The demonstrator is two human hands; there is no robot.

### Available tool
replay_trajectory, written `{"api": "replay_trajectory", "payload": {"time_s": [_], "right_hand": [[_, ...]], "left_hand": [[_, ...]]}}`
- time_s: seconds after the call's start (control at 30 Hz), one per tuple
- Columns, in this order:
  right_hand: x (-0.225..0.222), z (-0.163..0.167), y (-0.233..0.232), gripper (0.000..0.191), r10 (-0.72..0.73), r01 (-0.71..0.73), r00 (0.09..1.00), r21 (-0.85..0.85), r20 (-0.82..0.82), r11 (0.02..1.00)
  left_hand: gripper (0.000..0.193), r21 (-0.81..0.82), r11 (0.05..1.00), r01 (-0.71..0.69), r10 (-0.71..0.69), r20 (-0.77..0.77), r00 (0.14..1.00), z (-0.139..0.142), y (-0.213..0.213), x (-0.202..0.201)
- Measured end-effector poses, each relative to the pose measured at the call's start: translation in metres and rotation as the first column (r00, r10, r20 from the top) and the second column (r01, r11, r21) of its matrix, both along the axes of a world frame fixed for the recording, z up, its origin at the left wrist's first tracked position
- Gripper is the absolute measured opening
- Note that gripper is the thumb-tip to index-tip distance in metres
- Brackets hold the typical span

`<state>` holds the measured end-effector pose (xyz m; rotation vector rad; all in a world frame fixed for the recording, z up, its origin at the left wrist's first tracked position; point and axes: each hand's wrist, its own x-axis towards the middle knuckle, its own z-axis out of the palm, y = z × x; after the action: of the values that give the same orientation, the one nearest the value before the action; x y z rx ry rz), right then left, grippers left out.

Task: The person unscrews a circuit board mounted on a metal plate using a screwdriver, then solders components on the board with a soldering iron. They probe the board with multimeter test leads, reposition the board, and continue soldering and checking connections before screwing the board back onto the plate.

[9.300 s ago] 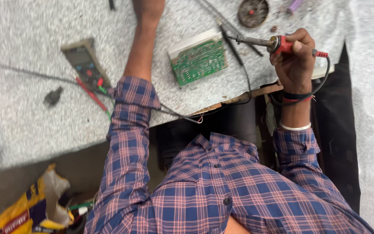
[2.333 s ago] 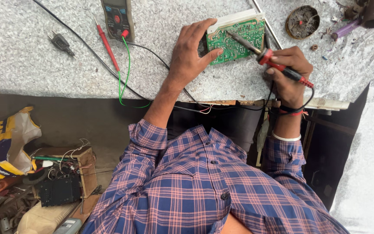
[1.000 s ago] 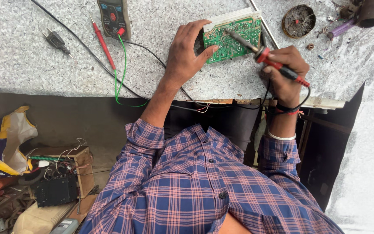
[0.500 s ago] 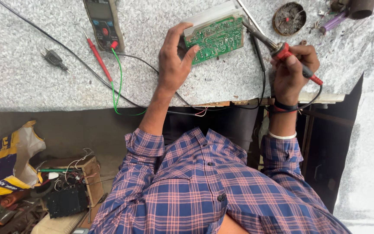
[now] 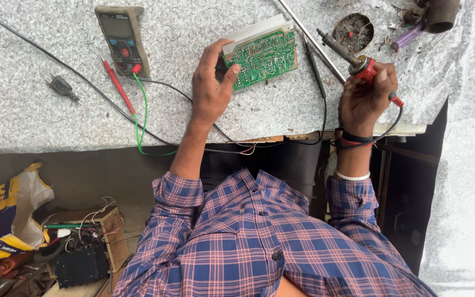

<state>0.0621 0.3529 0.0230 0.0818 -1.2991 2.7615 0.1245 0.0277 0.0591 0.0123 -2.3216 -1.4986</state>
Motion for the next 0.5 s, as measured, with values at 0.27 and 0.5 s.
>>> {"api": "replay_trajectory", "payload": {"time_s": [0.27,0.5], "right_hand": [[-0.0021,-0.0034,0.0007,0.035,-0.019,0.019,1.000,0.045,0.000,0.999],[-0.0040,-0.0006,-0.0019,0.032,-0.002,0.003,0.999,0.029,-0.045,1.000]], "left_hand": [[0.033,0.088,0.995,-0.045,0.046,-0.009,0.999,-0.0017,0.0002,0.0004],[0.042,0.226,0.962,-0.154,0.118,0.167,0.979,0.0008,0.0060,-0.0051]]}}
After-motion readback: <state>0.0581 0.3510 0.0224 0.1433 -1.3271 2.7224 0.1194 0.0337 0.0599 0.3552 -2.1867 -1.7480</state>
